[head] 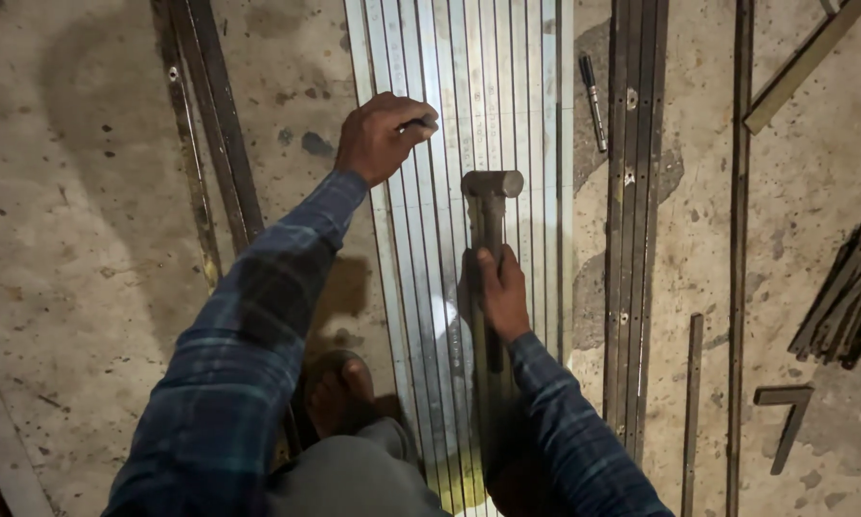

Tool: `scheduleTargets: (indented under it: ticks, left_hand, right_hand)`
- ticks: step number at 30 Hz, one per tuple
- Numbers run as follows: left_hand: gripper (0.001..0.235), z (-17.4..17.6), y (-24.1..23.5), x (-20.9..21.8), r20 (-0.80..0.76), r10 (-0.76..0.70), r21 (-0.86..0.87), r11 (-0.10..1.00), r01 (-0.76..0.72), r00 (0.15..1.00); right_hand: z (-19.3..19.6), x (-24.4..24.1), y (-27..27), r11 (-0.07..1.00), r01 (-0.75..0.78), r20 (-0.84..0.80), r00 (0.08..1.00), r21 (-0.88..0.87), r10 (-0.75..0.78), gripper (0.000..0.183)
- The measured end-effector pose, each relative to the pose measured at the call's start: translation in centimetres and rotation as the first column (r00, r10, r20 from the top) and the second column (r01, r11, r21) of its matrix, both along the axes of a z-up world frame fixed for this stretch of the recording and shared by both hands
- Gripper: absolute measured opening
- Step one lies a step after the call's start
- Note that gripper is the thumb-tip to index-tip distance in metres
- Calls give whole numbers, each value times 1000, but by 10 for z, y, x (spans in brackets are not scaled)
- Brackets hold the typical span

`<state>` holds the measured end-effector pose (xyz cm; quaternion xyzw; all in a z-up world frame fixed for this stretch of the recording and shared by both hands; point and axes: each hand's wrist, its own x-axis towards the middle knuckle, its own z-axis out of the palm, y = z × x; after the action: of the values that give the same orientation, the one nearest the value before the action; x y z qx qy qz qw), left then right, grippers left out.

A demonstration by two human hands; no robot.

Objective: Assembling and hammering components of a metal door or gate frame on the floor.

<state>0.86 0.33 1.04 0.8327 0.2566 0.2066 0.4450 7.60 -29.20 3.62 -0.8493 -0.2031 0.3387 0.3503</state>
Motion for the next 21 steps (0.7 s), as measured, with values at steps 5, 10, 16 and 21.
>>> scheduleTargets:
  ticks: [5,10,16,21]
  left_hand:
    - [10,-3,-3,0,63,-17,99,995,10,998]
    - [10,3,-13,2,102,9,228,973,-32,995]
    - [13,-9,-15,0,104,-17,285,959,-14,994]
    - [10,-6,-13,5,-73,7,340,940,18,997]
  right_hand:
    - [1,2,-1,997,-9,12,1000,80,8,45]
    - [19,12,14,990,-60,41,997,-130,66,44]
    - [109,16,64,965,-262,236,938,1,255,35]
    - [44,34,57,844,-470,595,765,257,245,36]
